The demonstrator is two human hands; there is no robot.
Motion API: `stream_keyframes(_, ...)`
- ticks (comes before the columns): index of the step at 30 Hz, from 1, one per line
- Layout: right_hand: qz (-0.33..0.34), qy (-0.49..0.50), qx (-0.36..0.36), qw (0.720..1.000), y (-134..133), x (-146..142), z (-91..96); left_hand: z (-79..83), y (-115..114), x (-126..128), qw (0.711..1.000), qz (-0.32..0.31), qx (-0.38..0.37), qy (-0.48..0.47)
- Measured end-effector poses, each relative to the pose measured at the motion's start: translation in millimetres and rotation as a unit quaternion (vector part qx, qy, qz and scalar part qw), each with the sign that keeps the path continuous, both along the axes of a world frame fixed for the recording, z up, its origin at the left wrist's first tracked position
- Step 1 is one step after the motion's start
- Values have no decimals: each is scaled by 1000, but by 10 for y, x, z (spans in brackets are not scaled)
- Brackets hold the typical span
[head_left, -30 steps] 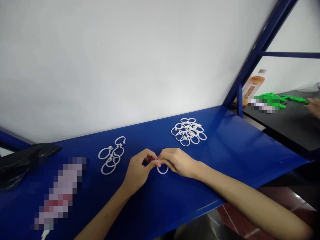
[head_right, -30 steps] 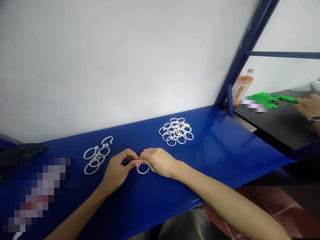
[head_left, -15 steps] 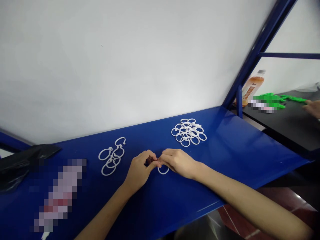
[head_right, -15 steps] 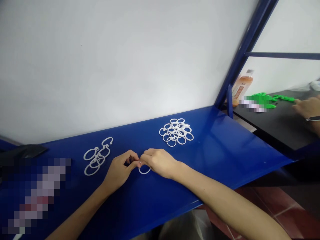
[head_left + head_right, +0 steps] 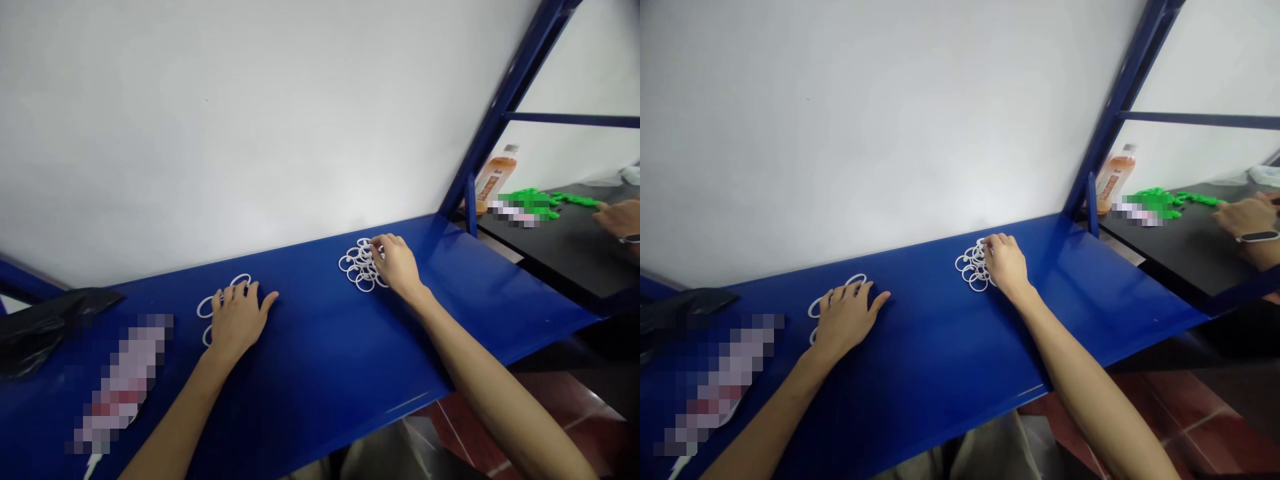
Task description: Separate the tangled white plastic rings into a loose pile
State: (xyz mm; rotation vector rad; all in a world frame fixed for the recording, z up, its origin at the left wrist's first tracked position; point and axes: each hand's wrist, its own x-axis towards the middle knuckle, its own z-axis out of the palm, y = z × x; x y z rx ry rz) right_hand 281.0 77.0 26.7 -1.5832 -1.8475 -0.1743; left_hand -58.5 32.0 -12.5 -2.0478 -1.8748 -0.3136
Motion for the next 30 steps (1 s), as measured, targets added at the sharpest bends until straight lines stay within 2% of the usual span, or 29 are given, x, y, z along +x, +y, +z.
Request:
stream_keyframes(2,-17,-5,-2,1000,40,55,-16,12,-11,17,1000,-18,6,-15)
stream_keyframes(9,-6,-48,-23,999,107,82,-143,87,-94,175,988,-126,19,-81)
stream_keyframes(17,4,-29,27,999,18,1,-19,149,-236,421,956,-233,-37,-176)
stream_keyframes(20,55,-11,49,997,-71,-96,39,153,-282,484,940,-274,-72,-189)
stream_keyframes(22,121,7,37,992,-147,-192,59,154,-300,510,935,-286,-75,-196)
stream_keyframes(26,282,37,-67,956,-299,-420,21,151,-309,525,937,-276,-61,-207)
stream_keyframes(30,352,28,-156,922,-377,-584,-69,122,-291,504,944,-253,-69,-201)
